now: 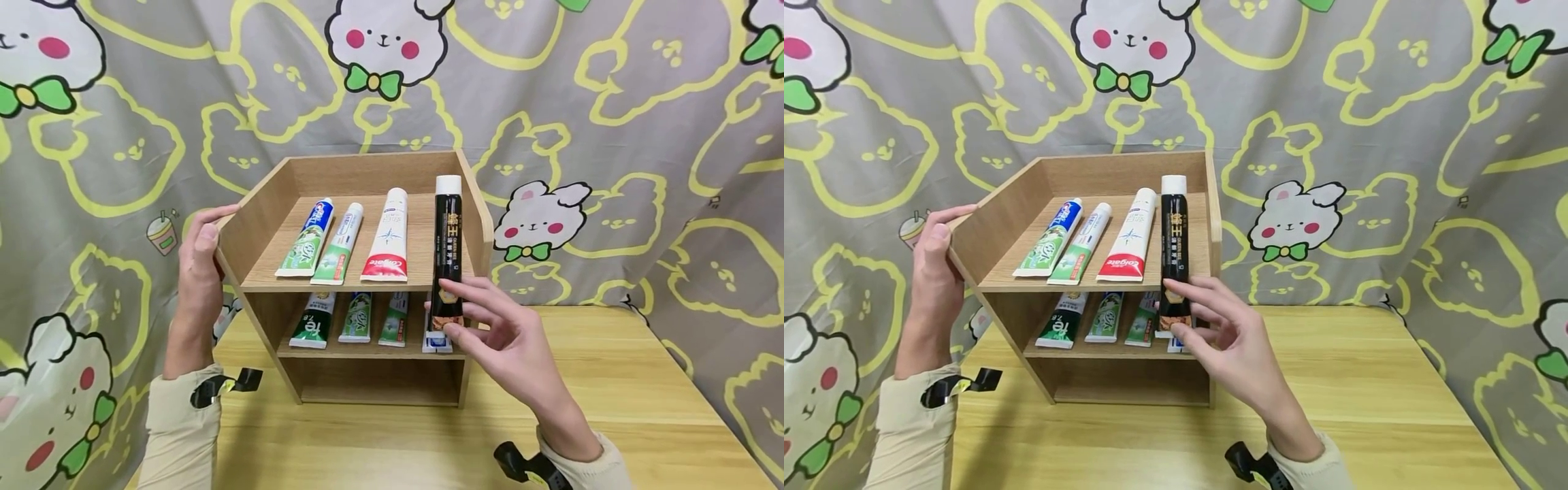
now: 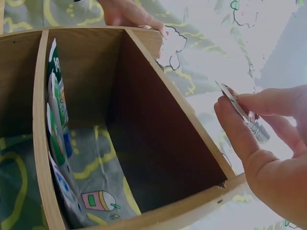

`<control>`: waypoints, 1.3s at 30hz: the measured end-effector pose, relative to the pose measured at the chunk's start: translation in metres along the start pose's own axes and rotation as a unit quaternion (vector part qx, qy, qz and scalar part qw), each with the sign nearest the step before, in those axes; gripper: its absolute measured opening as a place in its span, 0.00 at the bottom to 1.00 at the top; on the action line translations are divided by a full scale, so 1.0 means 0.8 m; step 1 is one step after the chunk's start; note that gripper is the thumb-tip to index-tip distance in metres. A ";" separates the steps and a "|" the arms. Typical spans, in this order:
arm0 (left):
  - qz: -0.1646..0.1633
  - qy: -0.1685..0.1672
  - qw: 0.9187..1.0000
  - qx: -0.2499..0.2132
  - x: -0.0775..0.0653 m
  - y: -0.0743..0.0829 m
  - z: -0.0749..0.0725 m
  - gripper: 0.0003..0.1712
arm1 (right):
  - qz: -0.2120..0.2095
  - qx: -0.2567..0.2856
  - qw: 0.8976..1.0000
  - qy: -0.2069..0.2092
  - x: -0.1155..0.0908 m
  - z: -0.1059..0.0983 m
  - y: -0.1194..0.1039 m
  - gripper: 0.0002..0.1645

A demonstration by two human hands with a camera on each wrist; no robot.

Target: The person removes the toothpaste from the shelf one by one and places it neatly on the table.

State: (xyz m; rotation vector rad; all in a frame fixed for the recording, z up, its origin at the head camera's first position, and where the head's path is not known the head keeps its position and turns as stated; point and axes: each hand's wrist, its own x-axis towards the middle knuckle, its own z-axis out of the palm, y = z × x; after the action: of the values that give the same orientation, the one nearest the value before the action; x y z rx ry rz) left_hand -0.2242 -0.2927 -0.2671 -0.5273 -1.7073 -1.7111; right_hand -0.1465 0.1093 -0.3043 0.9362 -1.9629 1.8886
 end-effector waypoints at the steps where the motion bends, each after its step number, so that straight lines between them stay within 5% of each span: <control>1: 0.002 0.001 1.000 0.000 0.000 -0.001 0.000 0.26 | -0.002 -0.004 1.000 0.003 -0.002 -0.002 0.001 0.31; 7: 0.003 0.003 1.000 0.010 0.000 -0.004 -0.002 0.26 | -0.009 -0.035 0.999 0.025 -0.013 -0.013 0.005 0.30; 19: 0.012 0.009 1.000 0.001 -0.002 -0.008 -0.002 0.28 | -0.013 -0.016 0.999 0.032 -0.038 -0.028 0.014 0.30; 31: 0.007 0.014 1.000 0.003 -0.006 -0.006 -0.004 0.26 | -0.056 0.003 0.998 0.042 -0.045 -0.045 0.021 0.30; 39: 0.014 0.019 1.000 -0.012 -0.002 -0.007 -0.002 0.27 | -0.045 0.006 0.997 0.058 -0.045 -0.065 0.019 0.28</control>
State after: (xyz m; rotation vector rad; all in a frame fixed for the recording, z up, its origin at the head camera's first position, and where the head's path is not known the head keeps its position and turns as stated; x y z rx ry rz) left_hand -0.2266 -0.2940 -0.2719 -0.5254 -1.6470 -1.7137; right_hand -0.1411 0.1684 -0.3311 0.8819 -1.8157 1.8636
